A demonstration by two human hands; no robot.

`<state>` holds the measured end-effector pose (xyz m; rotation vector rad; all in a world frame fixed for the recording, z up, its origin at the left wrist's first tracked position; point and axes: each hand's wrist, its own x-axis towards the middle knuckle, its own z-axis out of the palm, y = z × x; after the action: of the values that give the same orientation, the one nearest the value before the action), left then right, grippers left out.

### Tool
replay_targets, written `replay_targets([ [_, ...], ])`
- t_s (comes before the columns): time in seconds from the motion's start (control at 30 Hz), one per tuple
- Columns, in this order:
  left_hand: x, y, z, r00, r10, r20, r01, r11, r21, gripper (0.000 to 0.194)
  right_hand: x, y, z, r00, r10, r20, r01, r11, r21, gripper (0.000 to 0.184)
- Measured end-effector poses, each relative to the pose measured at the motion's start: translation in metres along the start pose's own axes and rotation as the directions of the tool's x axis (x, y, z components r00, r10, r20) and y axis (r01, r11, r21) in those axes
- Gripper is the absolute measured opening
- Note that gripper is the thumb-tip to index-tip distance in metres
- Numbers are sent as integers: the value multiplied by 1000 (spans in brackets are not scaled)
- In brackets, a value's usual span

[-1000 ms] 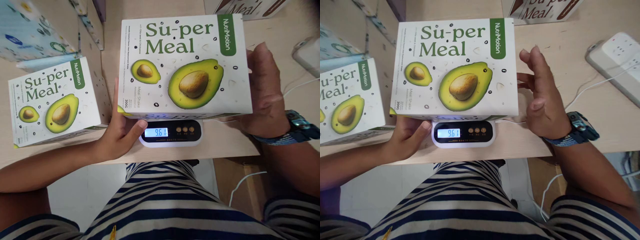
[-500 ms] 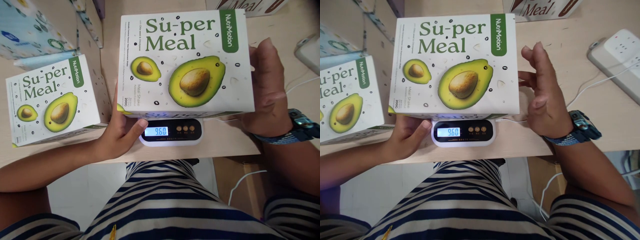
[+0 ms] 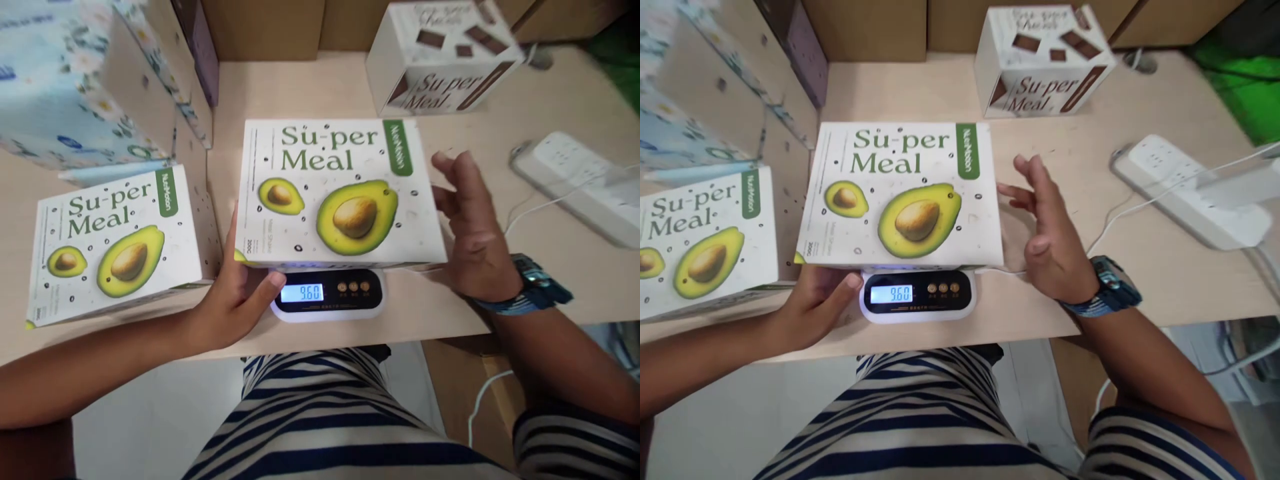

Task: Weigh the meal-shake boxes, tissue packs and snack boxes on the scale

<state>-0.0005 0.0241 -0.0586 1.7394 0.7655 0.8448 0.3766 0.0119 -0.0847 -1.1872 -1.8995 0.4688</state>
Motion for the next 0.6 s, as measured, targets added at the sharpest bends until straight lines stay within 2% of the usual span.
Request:
replay_targets([
  [0.23,0,2,-2,999,-48,16,49,998,-42,92,3,-4,3,1000,-13,5,14,999,-43,83],
  [0.33,0,4,-2,997,-73,29,75,996,-48,93,12,-8,3,979,-169,113,182,976,-116,88],
  [0.4,-1,6,-4,994,-84,73,84,996,6,96,19,-14,5,934,-288,210,323,934,-156,96],
  [0.47,-2,9,-4,987,-63,151,48,994,102,101,24,-20,9,896,-372,243,417,893,-171,107],
  [0.53,-3,14,-3,973,-8,233,-43,976,213,108,24,-25,14,894,-414,173,444,872,-206,111],
  [0.6,-6,21,0,951,44,306,-144,938,314,112,19,-26,15,908,-416,49,413,871,-266,105],
])
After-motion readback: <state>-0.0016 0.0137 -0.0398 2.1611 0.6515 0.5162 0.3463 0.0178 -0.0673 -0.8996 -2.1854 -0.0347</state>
